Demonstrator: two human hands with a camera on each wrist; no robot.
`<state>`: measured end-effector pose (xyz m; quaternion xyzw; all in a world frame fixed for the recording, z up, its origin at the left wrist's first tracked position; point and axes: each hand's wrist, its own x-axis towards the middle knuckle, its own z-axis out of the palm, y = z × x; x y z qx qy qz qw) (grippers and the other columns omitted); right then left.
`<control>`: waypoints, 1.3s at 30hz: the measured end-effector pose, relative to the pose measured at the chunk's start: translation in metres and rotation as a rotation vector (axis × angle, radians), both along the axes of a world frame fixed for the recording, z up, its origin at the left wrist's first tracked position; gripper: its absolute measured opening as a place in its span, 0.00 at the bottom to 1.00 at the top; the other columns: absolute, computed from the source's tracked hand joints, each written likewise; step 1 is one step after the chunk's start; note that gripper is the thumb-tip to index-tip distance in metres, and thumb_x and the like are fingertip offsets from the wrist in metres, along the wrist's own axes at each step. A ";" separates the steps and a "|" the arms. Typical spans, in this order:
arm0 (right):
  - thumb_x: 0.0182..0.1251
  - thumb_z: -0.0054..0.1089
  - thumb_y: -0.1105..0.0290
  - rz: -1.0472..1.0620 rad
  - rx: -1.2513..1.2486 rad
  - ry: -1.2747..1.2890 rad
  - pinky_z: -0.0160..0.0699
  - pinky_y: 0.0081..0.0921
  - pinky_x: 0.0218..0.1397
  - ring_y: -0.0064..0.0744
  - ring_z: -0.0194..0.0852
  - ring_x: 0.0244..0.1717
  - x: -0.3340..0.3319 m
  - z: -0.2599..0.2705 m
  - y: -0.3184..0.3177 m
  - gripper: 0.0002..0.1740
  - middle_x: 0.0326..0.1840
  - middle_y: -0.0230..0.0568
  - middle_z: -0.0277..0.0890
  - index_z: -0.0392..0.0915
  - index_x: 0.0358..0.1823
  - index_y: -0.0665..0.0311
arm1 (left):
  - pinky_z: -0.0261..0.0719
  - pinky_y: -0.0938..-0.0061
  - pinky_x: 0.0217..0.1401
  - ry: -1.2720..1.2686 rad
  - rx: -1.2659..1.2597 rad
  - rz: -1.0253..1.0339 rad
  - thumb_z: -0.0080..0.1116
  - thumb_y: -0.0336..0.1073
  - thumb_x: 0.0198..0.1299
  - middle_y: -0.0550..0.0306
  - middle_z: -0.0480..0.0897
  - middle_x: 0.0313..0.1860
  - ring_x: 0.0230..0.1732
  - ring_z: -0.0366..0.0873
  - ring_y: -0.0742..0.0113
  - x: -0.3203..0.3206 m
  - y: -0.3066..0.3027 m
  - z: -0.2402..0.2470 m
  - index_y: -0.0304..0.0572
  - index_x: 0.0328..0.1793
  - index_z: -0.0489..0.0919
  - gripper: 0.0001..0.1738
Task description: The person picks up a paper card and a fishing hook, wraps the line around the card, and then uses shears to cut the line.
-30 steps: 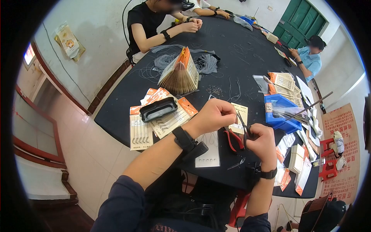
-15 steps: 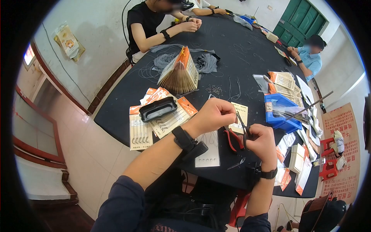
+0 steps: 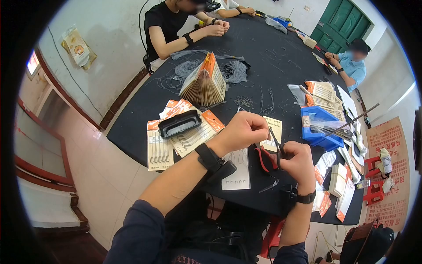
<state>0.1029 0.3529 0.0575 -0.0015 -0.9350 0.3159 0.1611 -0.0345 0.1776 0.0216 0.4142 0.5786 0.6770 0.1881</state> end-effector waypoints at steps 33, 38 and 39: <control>0.46 0.71 0.70 -0.024 -0.001 0.050 0.51 0.29 0.19 0.32 0.56 0.13 -0.001 -0.001 -0.003 0.17 0.13 0.42 0.61 0.71 0.17 0.73 | 0.68 0.84 0.30 -0.098 0.055 -0.006 0.55 0.26 0.58 0.61 0.83 0.28 0.29 0.72 0.84 -0.002 0.002 -0.003 0.33 0.27 0.81 0.08; 0.46 0.72 0.70 -0.023 0.015 0.065 0.52 0.29 0.19 0.31 0.57 0.12 -0.001 0.000 -0.005 0.16 0.13 0.42 0.62 0.72 0.17 0.73 | 0.68 0.84 0.32 -0.146 0.093 -0.036 0.55 0.26 0.58 0.60 0.84 0.29 0.29 0.72 0.84 -0.002 0.002 -0.001 0.33 0.28 0.81 0.08; 0.46 0.72 0.70 -0.022 0.017 0.070 0.52 0.29 0.19 0.31 0.57 0.12 -0.002 -0.001 -0.005 0.16 0.13 0.42 0.63 0.72 0.17 0.73 | 0.68 0.85 0.32 -0.154 0.088 -0.036 0.55 0.26 0.58 0.60 0.84 0.29 0.30 0.72 0.84 -0.002 0.002 -0.002 0.33 0.28 0.81 0.08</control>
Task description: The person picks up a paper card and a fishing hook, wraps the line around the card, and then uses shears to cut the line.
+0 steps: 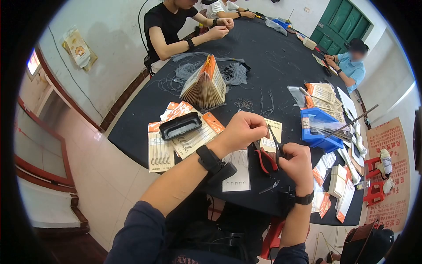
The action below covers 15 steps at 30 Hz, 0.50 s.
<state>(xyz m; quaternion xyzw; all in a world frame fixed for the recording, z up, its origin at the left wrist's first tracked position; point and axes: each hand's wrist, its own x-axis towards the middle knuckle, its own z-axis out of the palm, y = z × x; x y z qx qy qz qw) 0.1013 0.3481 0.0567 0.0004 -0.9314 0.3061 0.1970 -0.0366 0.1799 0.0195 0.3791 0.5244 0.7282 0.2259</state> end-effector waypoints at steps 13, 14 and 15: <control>0.46 0.71 0.72 0.003 -0.007 0.032 0.51 0.30 0.18 0.32 0.57 0.12 -0.001 0.001 -0.003 0.17 0.12 0.42 0.62 0.70 0.15 0.73 | 0.69 0.84 0.33 -0.039 -0.014 0.002 0.54 0.26 0.59 0.60 0.84 0.29 0.31 0.73 0.83 -0.002 0.001 -0.004 0.32 0.30 0.82 0.08; 0.47 0.72 0.72 0.012 0.013 0.046 0.51 0.30 0.18 0.31 0.57 0.12 -0.001 -0.001 -0.001 0.18 0.12 0.42 0.62 0.69 0.15 0.72 | 0.69 0.84 0.33 -0.044 -0.008 0.005 0.54 0.26 0.59 0.60 0.84 0.29 0.30 0.73 0.83 -0.002 0.002 -0.004 0.32 0.30 0.82 0.07; 0.47 0.72 0.72 0.022 0.033 0.060 0.51 0.30 0.18 0.31 0.57 0.12 -0.002 -0.004 0.003 0.19 0.12 0.42 0.61 0.69 0.14 0.72 | 0.69 0.84 0.33 -0.032 -0.032 0.011 0.54 0.26 0.59 0.60 0.84 0.29 0.31 0.73 0.83 -0.002 0.001 -0.004 0.32 0.30 0.82 0.08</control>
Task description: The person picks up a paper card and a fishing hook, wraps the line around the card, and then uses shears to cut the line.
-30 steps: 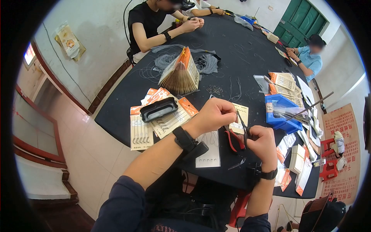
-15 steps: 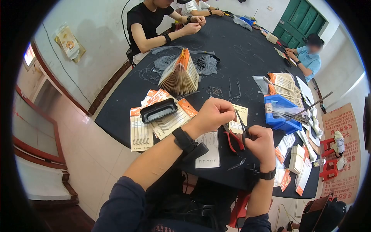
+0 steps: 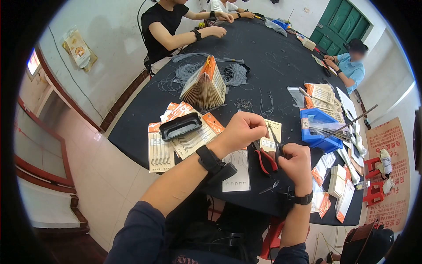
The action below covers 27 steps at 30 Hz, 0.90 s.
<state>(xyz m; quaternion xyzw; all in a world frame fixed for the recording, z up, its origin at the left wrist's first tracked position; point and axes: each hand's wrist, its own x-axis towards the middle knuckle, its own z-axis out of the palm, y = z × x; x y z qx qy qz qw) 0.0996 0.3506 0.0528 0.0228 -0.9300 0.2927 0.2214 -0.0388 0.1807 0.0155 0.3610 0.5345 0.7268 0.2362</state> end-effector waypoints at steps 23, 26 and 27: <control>0.64 0.65 0.63 -0.152 -0.489 -0.169 0.69 0.20 0.32 0.21 0.70 0.36 0.003 -0.018 0.012 0.15 0.41 0.38 0.68 0.71 0.40 0.66 | 0.67 0.85 0.32 0.011 -0.010 -0.036 0.54 0.26 0.60 0.61 0.83 0.29 0.29 0.70 0.85 -0.001 -0.002 0.001 0.34 0.30 0.81 0.08; 0.59 0.68 0.69 -0.112 -0.454 -0.031 0.69 0.18 0.33 0.21 0.70 0.38 0.002 -0.006 0.003 0.17 0.47 0.38 0.69 0.73 0.45 0.67 | 0.66 0.85 0.30 0.025 0.014 -0.025 0.55 0.26 0.59 0.62 0.83 0.28 0.28 0.69 0.86 0.003 -0.002 0.004 0.33 0.29 0.81 0.08; 0.57 0.69 0.70 -0.088 -0.411 0.052 0.68 0.17 0.32 0.21 0.70 0.38 -0.001 -0.003 0.002 0.18 0.48 0.37 0.69 0.74 0.46 0.67 | 0.66 0.85 0.29 0.045 0.007 -0.013 0.55 0.26 0.59 0.62 0.83 0.28 0.27 0.69 0.86 0.003 -0.002 0.005 0.33 0.29 0.81 0.08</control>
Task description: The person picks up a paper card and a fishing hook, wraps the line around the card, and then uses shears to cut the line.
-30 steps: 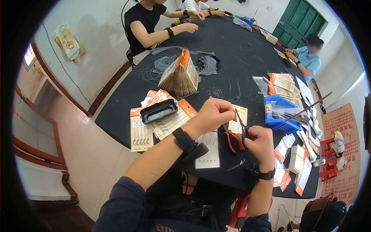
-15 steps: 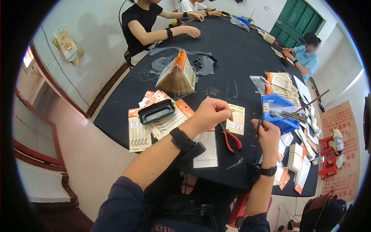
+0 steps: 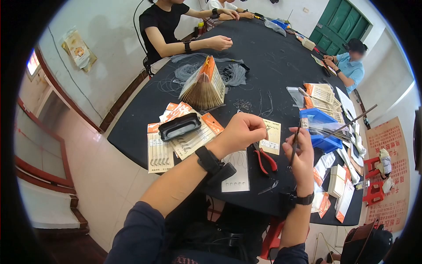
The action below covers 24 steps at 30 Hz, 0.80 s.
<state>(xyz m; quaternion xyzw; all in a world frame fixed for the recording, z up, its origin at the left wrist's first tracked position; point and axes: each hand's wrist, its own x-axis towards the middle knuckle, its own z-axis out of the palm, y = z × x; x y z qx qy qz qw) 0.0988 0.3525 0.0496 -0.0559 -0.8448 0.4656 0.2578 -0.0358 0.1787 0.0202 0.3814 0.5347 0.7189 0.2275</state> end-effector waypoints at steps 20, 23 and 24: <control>0.38 0.69 0.72 0.052 0.363 -0.126 0.57 0.25 0.21 0.29 0.61 0.15 0.003 0.003 0.007 0.14 0.15 0.41 0.64 0.71 0.18 0.73 | 0.65 0.86 0.26 0.121 -0.045 0.058 0.55 0.26 0.55 0.61 0.83 0.27 0.26 0.69 0.86 0.004 -0.002 0.005 0.33 0.26 0.80 0.07; 0.37 0.68 0.72 0.051 0.375 -0.129 0.57 0.26 0.21 0.30 0.60 0.15 0.003 0.002 0.006 0.13 0.15 0.41 0.64 0.72 0.18 0.74 | 0.66 0.85 0.26 0.123 -0.056 0.062 0.55 0.26 0.55 0.61 0.83 0.27 0.26 0.70 0.86 0.004 -0.001 0.003 0.33 0.26 0.80 0.07; 0.37 0.68 0.73 0.049 0.378 -0.129 0.57 0.26 0.21 0.30 0.60 0.15 0.003 0.002 0.007 0.13 0.15 0.41 0.64 0.72 0.18 0.74 | 0.66 0.85 0.26 0.129 -0.057 0.065 0.55 0.26 0.54 0.61 0.83 0.27 0.26 0.70 0.85 0.004 -0.001 0.003 0.33 0.26 0.80 0.07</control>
